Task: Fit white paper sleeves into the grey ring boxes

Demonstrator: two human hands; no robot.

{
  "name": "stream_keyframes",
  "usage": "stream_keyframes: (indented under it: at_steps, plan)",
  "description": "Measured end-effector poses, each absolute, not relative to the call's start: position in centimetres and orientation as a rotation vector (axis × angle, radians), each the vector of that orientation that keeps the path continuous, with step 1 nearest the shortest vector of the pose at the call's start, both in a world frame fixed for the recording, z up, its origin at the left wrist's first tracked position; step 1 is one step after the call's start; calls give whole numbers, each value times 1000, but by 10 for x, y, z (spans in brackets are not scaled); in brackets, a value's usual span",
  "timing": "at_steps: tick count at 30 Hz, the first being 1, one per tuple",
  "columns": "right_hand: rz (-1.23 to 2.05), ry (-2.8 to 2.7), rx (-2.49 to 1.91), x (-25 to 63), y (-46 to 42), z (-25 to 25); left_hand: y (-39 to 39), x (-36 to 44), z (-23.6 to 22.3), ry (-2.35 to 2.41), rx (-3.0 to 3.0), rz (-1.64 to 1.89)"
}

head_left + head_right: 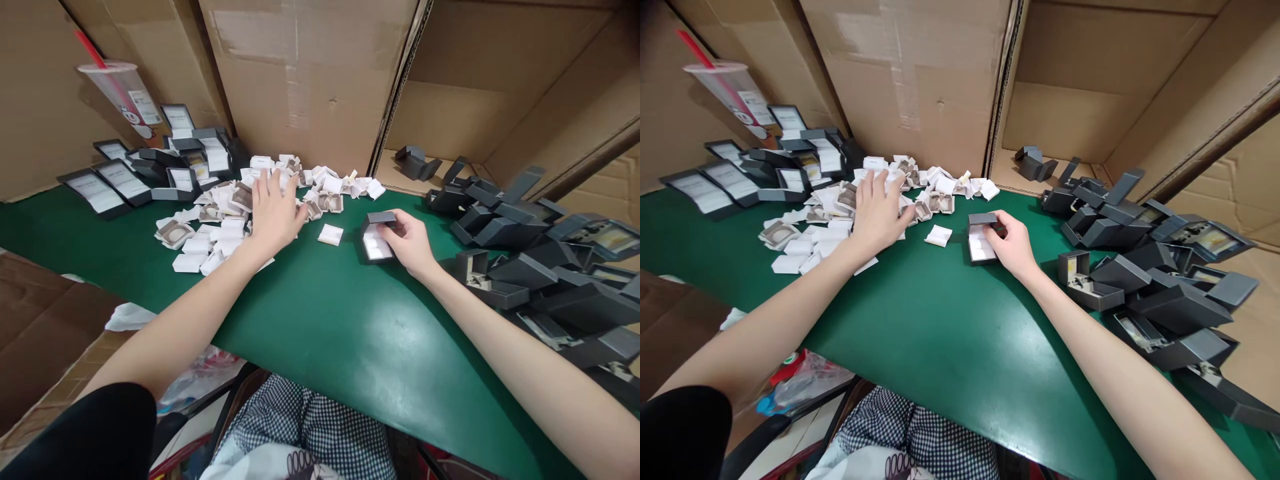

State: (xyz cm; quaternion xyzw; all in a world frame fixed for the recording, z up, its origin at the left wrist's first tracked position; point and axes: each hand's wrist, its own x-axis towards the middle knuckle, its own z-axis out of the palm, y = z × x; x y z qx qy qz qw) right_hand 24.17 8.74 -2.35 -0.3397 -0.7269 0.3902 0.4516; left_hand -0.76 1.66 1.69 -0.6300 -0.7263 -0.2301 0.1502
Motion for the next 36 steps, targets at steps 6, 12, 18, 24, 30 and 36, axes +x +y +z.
stream_keyframes:
  at_steps: [6,12,18,24,30,36]
  plan:
    - [1006,-1798,-837,240,85,-21,20,-19,16,-2157,-1933,-521]
    - [1003,-1811,-833,240,86,-22,15,1,16,-1991,-2510,-778]
    - [1000,-1823,-830,241,87,-21,12,8,16,-1956,-2506,-1105]
    - [978,-1829,-818,241,87,-21,14,3,22,-1858,-2370,-1208]
    - [982,-1832,-835,241,85,-20,23,-10,15,-2144,-2185,-1139]
    - [958,-1858,-830,241,85,-20,24,-17,12,-2107,-2154,-438]
